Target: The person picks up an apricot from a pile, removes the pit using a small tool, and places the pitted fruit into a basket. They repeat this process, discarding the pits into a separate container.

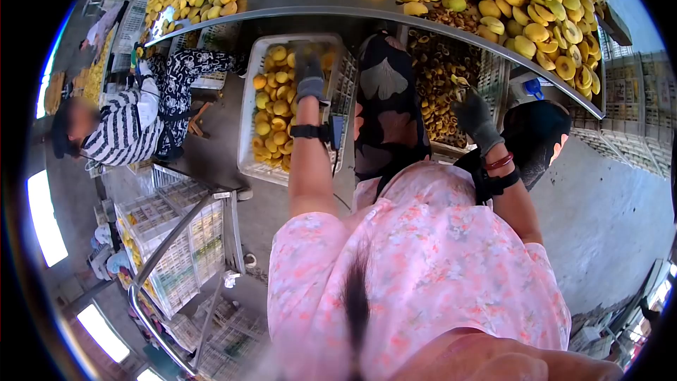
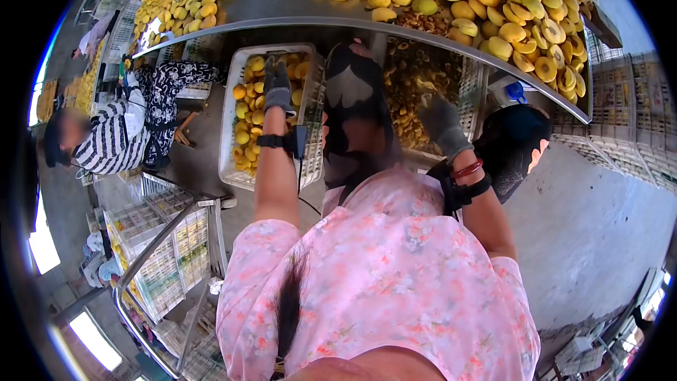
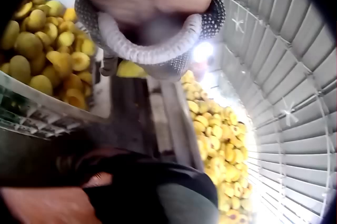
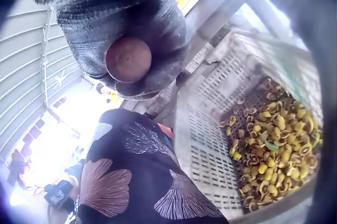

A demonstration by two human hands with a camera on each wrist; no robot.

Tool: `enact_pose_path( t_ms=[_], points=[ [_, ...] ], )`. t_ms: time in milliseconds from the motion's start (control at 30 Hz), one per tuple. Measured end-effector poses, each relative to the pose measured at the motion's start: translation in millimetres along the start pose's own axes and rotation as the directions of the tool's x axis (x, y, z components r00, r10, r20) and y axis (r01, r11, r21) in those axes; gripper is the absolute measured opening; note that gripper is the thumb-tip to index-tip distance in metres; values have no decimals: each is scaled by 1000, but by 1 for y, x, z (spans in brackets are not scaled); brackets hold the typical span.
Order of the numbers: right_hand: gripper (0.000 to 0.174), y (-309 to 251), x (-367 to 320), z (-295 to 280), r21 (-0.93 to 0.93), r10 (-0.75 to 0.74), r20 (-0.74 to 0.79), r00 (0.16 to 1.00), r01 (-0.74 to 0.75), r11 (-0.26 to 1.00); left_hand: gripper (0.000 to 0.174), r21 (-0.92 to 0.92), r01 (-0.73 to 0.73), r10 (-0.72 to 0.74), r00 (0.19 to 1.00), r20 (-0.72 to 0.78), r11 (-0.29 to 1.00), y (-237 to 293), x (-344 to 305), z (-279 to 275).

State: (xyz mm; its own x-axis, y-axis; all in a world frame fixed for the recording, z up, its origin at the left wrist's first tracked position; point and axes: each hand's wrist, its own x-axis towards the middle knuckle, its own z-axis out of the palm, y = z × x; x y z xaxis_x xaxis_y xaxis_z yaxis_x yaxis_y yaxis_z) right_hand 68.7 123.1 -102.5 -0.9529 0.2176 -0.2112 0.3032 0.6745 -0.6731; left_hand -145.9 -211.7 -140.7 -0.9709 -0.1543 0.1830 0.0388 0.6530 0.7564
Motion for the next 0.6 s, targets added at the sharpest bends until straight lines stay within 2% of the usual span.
enact_pose_path(
  t_ms=[67,100,133,167,233,300,367,433,467,567,600],
  points=[
    [30,-5,3,5,-97,-64,-74,995,56,994,44,286,202,-239,966,99,937,-29,10,12],
    [30,-8,3,6,-150,-88,-116,989,70,986,45,244,153,-172,983,61,958,-28,12,15],
    [31,-21,0,0,-102,-34,-126,991,22,995,45,201,-62,52,997,54,978,-4,3,12],
    [34,-27,-1,-6,-59,-93,-120,988,86,995,46,156,-271,270,963,30,950,33,-6,2],
    [38,-35,-1,-8,-30,-157,-191,969,154,988,45,13,-529,525,845,100,849,101,-30,2],
    [40,-48,-1,-10,-83,-130,-170,977,118,990,40,-342,-444,543,785,298,828,168,-71,-1],
    [37,-55,-2,-13,-129,-125,-144,982,107,986,34,-346,-666,750,585,309,661,191,-89,21],
    [33,-58,-6,-17,-173,-131,-123,984,109,979,32,-371,-567,670,526,524,735,190,-100,49],
    [36,-59,-6,-17,-167,-33,-71,997,20,986,31,-376,-517,623,475,621,769,187,-104,63],
    [38,-41,-6,-19,-137,-26,-4,1000,25,990,31,-257,-454,493,540,683,853,199,-108,83],
    [37,-39,-4,-17,-156,56,6,998,-55,986,28,-232,-493,513,573,639,839,199,-111,89]
  ],
)
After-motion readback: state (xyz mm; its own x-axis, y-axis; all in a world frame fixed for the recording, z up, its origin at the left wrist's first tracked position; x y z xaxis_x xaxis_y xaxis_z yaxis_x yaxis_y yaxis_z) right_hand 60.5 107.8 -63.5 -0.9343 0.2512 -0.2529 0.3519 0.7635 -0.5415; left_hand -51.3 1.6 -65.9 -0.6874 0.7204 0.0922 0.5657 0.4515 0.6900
